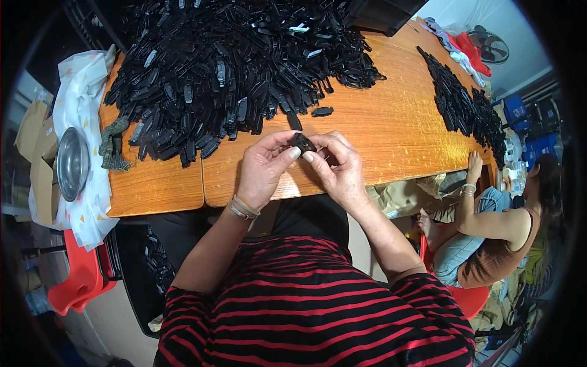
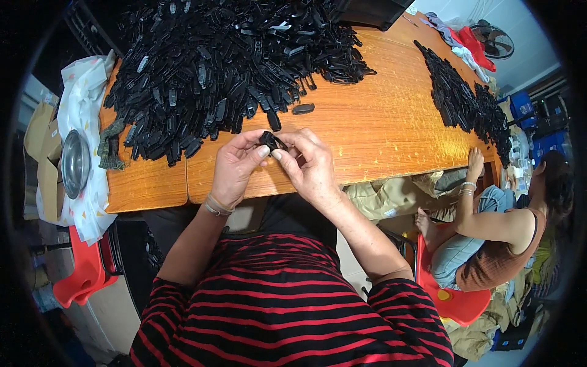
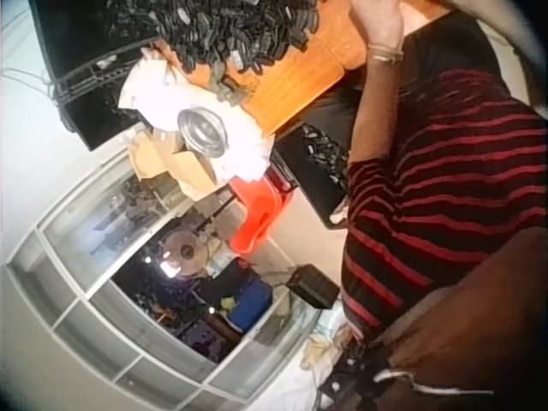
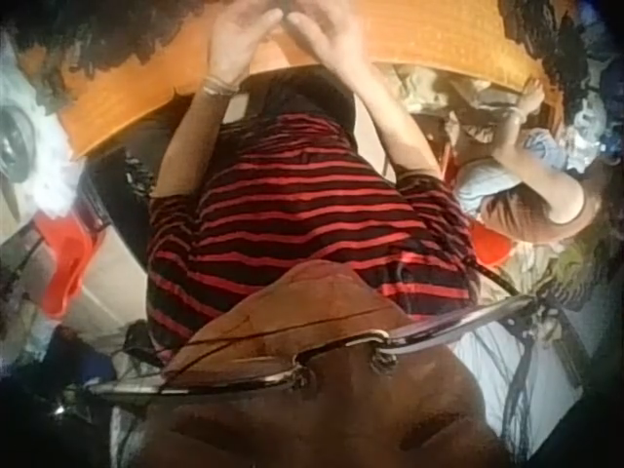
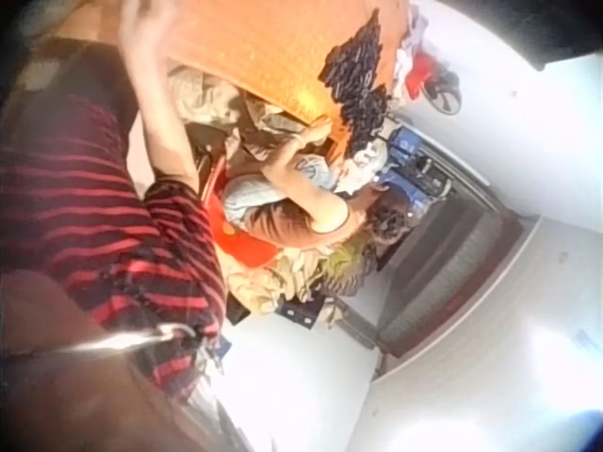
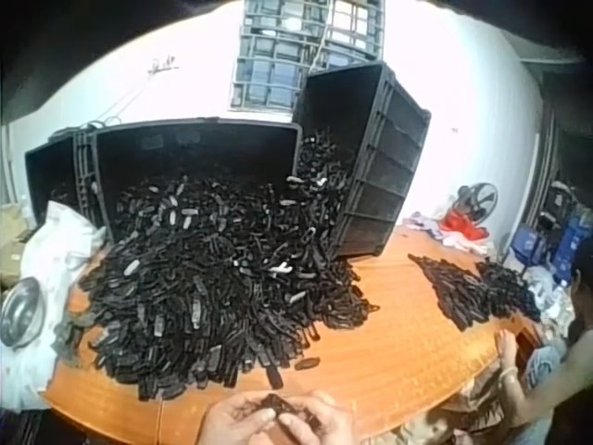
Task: Inspecting and sorting small black plastic parts on a table.
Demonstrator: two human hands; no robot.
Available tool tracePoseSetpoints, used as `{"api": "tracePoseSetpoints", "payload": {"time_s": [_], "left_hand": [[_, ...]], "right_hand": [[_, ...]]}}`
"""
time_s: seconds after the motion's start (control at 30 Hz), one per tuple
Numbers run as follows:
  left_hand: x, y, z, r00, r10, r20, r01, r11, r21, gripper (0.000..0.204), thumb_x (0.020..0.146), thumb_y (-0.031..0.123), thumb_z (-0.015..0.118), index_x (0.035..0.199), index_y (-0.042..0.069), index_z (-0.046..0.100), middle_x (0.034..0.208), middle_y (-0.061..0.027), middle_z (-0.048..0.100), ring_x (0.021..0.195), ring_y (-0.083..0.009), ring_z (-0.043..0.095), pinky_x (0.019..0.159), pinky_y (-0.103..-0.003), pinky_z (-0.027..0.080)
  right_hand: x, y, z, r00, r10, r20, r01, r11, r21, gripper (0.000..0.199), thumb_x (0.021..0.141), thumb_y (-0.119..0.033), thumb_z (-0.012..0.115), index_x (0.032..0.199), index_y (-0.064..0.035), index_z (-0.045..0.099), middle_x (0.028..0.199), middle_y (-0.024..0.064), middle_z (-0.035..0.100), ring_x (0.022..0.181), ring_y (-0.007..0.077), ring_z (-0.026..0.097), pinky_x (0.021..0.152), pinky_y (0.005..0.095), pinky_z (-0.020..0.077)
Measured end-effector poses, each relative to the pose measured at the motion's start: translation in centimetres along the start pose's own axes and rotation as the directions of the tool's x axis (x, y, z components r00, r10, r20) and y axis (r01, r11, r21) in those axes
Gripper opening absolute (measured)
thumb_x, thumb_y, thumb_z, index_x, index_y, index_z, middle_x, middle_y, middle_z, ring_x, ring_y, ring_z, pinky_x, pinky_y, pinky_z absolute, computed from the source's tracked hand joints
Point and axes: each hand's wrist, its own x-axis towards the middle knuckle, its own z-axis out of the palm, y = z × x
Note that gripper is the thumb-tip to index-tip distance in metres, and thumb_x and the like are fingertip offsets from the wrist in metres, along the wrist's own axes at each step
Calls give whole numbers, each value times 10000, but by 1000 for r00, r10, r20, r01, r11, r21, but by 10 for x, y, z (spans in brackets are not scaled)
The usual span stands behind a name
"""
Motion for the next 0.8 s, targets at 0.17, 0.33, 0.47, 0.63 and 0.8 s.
{"api": "tracePoseSetpoints", "payload": {"time_s": [0.17,0.33,0.47,0.63,0.8], "left_hand": [[0,1,3,1000,19,-1,-19,1000,-24,290,904,5,611,1193,12,584,1062,-40,653,912,-85,608,735,-212,513],[2,-1,3,996,82,22,-82,997,-7,289,900,-6,612,1188,2,585,1063,-50,651,904,-87,605,741,-216,517],[1,-3,1,987,153,54,-154,988,16,304,903,-10,607,1206,-6,578,1066,-43,647,926,-82,601,759,-214,513],[-6,2,8,989,148,-2,-146,982,120,372,897,-4,614,1266,-8,563,1090,-44,635,915,-85,605,837,-213,489],[-14,-14,15,975,216,-43,-209,969,129,340,920,53,603,1255,5,573,1097,-51,627,901,-87,601,804,-213,489]], "right_hand": [[-4,0,0,999,5,-39,-3,998,66,195,835,-69,707,1009,1,653,812,35,550,684,101,509,612,229,425],[-4,0,-2,999,2,-35,-1,999,37,202,831,-64,711,1014,-1,656,814,33,550,683,101,508,610,229,422],[-4,0,-1,998,-43,-37,43,999,9,198,824,-59,716,1005,0,662,813,45,555,675,111,515,588,233,427],[-6,2,8,976,-193,-99,184,978,-93,241,783,-12,732,1013,2,661,847,100,597,677,174,570,579,272,473],[-17,6,21,950,-287,-125,256,941,-219,339,744,-3,738,1063,4,626,858,125,585,670,237,574,582,313,487]]}}
